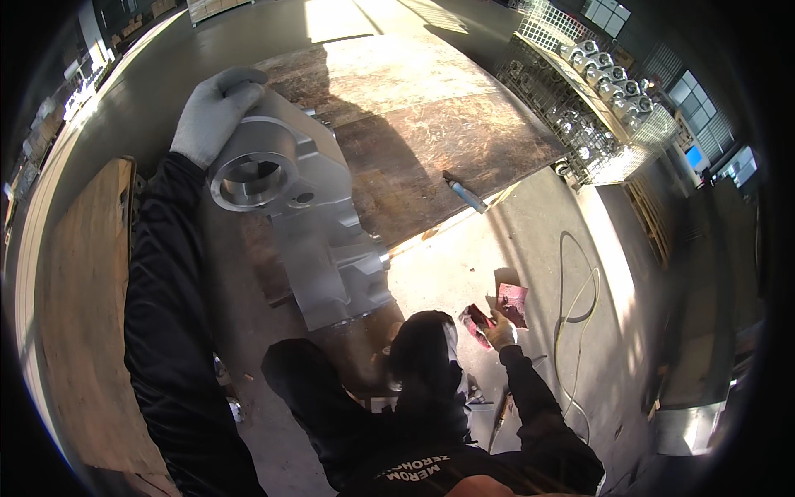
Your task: The person puts on gloves and uses a red abrasive block to deburr and smooth the surfaces of a metal casting on a wooden workbench. They then move the finished part to a wire basket with other similar parts and continue the process with additional castings.
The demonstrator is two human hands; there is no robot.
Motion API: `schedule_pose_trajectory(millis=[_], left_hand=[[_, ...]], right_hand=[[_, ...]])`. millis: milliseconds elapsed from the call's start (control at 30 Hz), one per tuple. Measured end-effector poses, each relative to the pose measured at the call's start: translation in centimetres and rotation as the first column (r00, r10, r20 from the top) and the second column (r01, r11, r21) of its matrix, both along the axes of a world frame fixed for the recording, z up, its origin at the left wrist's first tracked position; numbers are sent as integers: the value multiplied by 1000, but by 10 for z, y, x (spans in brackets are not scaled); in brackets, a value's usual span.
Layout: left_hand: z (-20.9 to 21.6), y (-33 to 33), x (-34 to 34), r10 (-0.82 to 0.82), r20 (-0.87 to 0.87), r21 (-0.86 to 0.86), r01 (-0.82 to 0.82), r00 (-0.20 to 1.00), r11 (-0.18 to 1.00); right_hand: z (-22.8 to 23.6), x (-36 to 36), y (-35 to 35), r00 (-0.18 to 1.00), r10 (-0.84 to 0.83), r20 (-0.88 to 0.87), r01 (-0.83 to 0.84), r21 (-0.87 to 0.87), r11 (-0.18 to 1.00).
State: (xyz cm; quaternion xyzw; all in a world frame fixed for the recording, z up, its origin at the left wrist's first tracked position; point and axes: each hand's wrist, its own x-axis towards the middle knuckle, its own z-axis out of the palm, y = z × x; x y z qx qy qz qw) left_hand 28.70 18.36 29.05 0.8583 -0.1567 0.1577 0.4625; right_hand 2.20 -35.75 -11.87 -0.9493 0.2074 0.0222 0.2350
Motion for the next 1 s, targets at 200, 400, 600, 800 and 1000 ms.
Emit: schedule_pose_trajectory(millis=[200, 400, 600, 800, 1000], left_hand=[[3, -5, -6, 17, 5, 48, -17, 1000, 999], [-1, -6, -15, 159, 64, 224, -170, 985, 960], [16, -10, -22, 304, 130, 78, -316, 944, 946], [46, 0, -13, 206, -318, 163, -161, 926, 974], [47, -19, -9, 437, -446, 338, -305, 781, 890]], right_hand=[[106, 145, 32, 746, 253, 617, -93, -279, 956], [97, 219, 46, 868, 167, 467, -179, -20, 984], [70, 148, 65, 838, 284, 465, -304, -34, 952], [179, 110, 149, 922, 379, 81, -384, 321, 866], [316, 127, 217, 918, 368, -145, -66, 861, 504]])
